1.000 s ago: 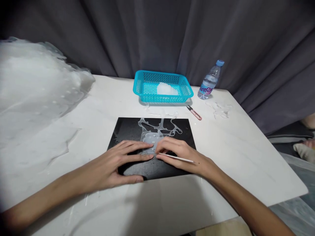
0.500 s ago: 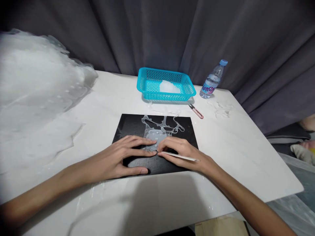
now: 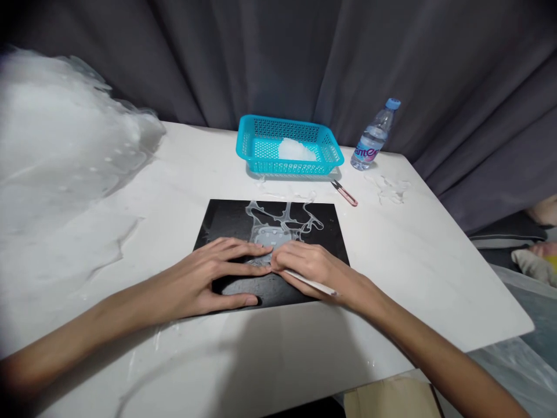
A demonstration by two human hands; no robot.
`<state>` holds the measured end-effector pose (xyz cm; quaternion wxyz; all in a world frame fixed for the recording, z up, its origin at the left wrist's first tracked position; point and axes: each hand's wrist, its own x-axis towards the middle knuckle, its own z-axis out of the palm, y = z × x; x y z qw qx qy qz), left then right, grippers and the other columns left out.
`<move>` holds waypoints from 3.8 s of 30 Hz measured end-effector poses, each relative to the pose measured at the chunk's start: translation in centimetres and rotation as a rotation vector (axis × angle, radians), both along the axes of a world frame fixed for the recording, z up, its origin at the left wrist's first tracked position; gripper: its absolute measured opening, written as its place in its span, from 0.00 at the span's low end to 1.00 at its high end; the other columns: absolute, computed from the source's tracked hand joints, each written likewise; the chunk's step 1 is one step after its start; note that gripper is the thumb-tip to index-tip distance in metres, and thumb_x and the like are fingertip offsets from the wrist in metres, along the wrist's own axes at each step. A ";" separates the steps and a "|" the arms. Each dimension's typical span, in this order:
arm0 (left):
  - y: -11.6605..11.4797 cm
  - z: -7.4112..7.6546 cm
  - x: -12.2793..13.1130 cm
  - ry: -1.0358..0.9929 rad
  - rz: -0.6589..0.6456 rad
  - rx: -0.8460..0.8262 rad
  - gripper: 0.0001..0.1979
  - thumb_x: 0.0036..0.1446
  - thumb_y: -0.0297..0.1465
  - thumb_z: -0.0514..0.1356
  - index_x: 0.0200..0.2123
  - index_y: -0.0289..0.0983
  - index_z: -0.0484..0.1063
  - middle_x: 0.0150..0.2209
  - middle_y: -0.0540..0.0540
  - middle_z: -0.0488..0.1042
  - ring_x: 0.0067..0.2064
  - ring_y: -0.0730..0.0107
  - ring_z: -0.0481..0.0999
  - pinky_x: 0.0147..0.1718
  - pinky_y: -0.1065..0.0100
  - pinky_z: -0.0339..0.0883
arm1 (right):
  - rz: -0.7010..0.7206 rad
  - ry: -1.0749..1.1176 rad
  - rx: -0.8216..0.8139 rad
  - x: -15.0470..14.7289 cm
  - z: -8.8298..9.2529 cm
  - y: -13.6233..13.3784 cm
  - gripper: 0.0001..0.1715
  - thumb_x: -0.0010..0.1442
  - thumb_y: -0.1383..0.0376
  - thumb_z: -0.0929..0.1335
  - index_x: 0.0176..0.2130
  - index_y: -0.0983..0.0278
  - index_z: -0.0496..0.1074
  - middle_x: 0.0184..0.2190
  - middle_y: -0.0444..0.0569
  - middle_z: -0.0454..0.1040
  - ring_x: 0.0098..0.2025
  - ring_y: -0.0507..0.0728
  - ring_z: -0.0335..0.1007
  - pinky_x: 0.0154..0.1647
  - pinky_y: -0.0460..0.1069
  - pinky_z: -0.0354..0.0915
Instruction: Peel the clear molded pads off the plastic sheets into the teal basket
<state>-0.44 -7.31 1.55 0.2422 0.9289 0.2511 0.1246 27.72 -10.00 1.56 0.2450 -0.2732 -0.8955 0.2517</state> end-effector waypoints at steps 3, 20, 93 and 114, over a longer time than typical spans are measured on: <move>0.1 0.0 0.0 0.027 -0.003 0.008 0.25 0.67 0.50 0.63 0.66 0.57 0.71 0.70 0.50 0.69 0.65 0.52 0.72 0.64 0.52 0.62 | -0.014 -0.072 0.013 0.7 0.6 -0.2 0.09 0.75 0.70 0.61 0.44 0.62 0.70 0.42 0.54 0.78 0.42 0.57 0.74 0.43 0.52 0.71; -0.1 0.3 -0.1 0.096 0.004 -0.011 0.26 0.68 0.51 0.60 0.67 0.57 0.69 0.73 0.50 0.63 0.70 0.50 0.67 0.67 0.49 0.60 | -0.046 0.074 0.022 0.6 -0.3 -0.2 0.04 0.73 0.70 0.66 0.44 0.62 0.71 0.44 0.53 0.79 0.44 0.56 0.76 0.46 0.51 0.72; -3.3 0.7 2.4 -0.103 0.139 0.018 0.14 0.75 0.28 0.48 0.48 0.39 0.74 0.39 0.43 0.80 0.39 0.61 0.81 0.40 0.62 0.74 | -0.379 0.113 -0.221 -3.4 1.2 0.5 0.08 0.65 0.73 0.70 0.34 0.62 0.75 0.32 0.43 0.78 0.36 0.53 0.71 0.40 0.48 0.62; -0.6 0.5 2.3 -0.604 0.506 -0.750 0.16 0.68 0.46 0.61 0.41 0.37 0.74 0.30 0.52 0.73 0.30 0.72 0.71 0.32 0.71 0.66 | -0.475 0.185 0.006 -3.0 0.3 -0.3 0.03 0.71 0.63 0.71 0.44 0.60 0.77 0.35 0.46 0.79 0.38 0.56 0.73 0.40 0.51 0.67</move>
